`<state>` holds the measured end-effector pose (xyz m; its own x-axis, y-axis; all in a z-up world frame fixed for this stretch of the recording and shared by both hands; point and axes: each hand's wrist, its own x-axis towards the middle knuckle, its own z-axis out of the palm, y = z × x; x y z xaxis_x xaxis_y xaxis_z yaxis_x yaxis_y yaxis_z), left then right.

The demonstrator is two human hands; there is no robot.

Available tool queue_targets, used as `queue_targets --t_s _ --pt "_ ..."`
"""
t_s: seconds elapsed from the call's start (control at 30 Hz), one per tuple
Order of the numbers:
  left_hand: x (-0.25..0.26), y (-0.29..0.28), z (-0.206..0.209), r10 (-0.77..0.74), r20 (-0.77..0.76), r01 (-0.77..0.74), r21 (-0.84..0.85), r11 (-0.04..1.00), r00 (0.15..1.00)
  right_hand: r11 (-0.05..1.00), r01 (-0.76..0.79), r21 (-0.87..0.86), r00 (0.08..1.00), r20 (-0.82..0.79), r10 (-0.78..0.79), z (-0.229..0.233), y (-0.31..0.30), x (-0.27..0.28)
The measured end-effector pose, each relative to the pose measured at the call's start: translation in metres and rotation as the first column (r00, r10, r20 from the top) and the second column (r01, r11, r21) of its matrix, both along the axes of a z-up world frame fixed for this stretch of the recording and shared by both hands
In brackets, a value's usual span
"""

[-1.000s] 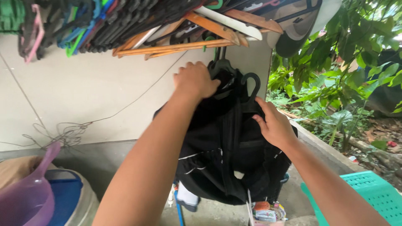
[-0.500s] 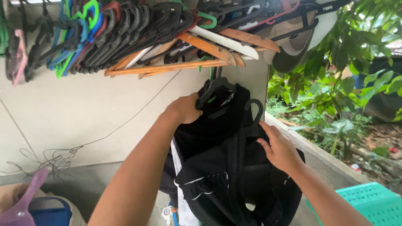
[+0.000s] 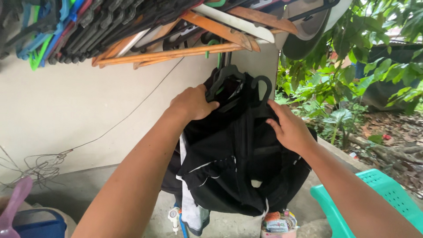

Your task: The person washes a pair of shorts in a basin, puts them on a hanger, and hangs the hanger on an outdoor drying rack.

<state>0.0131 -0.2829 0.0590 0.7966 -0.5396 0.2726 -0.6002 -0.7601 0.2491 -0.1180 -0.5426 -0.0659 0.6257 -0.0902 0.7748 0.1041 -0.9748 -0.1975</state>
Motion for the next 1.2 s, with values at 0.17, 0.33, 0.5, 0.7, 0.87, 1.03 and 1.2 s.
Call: queue_targets --t_s 0.17,0.33,0.5,0.7,0.87,1.03,1.2 --pt "0.009 -0.005 0.006 -0.013 -0.025 0.014 0.073 0.997 1.0 0.999 -0.048 0.012 0.996 0.078 0.046 0.012 0.002 0.011" --pt "0.014 -0.005 0.004 -0.038 -0.077 0.048 0.132 0.99 0.996 0.996 0.012 0.094 1.0 -0.003 -0.012 0.008 0.01 0.016" --pt "0.008 0.001 0.002 -0.063 -0.083 0.066 0.043 0.997 0.995 0.996 -0.019 0.087 1.0 0.026 0.017 0.005 0.008 0.022" --pt "-0.015 0.012 -0.013 -0.061 0.474 0.061 0.016 0.998 0.878 0.99 -0.06 0.126 0.998 0.036 0.056 0.02 0.01 0.033" --pt "-0.015 0.013 -0.006 -0.067 0.638 0.013 0.09 0.996 0.767 0.985 -0.103 0.141 0.994 0.033 0.1 0.017 0.015 0.04" --pt "-0.013 0.013 0.005 -0.098 0.58 0.1 0.029 0.995 0.809 0.987 -0.059 0.152 0.998 0.02 0.056 0.016 0.012 0.042" --pt "-0.018 0.015 0.002 -0.059 0.487 0.024 0.077 0.997 0.871 0.994 -0.051 0.092 0.997 0.056 0.046 0.024 0.006 0.045"
